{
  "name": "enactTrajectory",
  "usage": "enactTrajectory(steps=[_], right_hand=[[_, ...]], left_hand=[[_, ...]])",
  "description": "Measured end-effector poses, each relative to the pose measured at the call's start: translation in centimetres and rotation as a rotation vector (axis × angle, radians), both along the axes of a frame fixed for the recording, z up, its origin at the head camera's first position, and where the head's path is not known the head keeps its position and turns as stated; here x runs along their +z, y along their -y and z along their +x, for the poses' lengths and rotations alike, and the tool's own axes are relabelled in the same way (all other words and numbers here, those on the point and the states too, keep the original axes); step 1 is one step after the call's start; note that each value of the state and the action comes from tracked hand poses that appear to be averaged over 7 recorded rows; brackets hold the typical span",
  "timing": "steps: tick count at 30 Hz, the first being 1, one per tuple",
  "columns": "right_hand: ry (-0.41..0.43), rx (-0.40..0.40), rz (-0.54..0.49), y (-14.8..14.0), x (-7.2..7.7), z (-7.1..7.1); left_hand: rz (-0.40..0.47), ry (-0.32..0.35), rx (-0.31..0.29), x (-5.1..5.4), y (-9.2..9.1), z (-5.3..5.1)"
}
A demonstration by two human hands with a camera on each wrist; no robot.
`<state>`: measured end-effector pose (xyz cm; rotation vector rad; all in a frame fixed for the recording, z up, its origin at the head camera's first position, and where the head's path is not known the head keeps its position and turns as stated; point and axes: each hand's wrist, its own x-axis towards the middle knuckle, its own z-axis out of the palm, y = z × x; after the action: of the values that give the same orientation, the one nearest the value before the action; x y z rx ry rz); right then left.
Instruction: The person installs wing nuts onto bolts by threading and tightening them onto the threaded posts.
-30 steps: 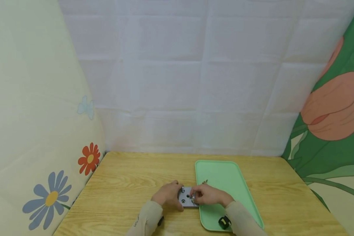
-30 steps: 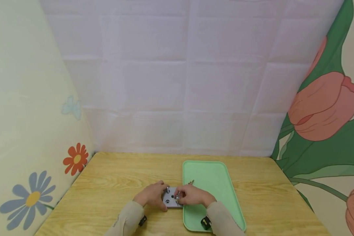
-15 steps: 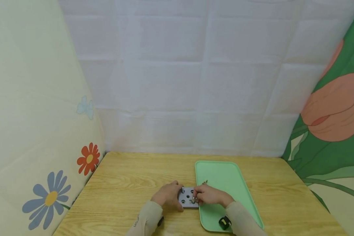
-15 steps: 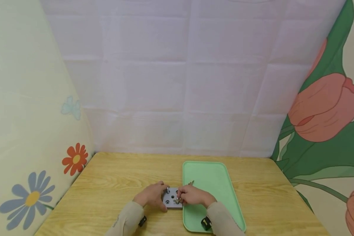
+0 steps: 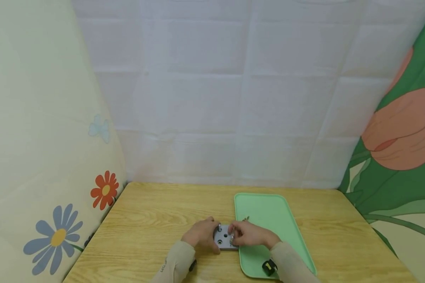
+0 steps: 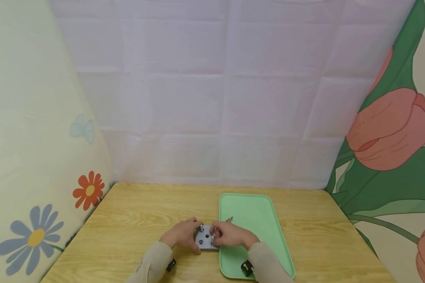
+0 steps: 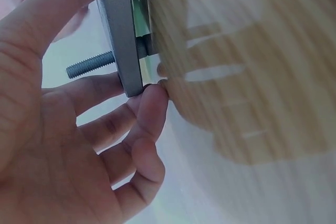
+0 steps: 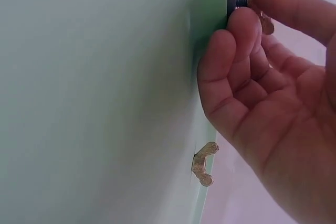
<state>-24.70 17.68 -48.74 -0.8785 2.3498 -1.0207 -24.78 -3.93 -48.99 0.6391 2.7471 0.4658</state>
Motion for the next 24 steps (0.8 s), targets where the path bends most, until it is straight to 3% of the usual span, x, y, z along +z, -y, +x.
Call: enactTrajectory(steps=[7,16,24], right_hand=[[-0.039,-0.013,0.032,0.06,-0.1,0.08],[0.018,-0.06,-0.004,0.37,0.02,0.47],[0.023,-0.029,-0.011,0.36,0.21,0.38]], left_hand=[[-0.003,-0.014,0.001,0.13,0.0,0.13],[0.004,-0.012,0.001,0.23,-0.05,0.26],[0.009,-0.026,-0.019,0.24,0.09,0.29]])
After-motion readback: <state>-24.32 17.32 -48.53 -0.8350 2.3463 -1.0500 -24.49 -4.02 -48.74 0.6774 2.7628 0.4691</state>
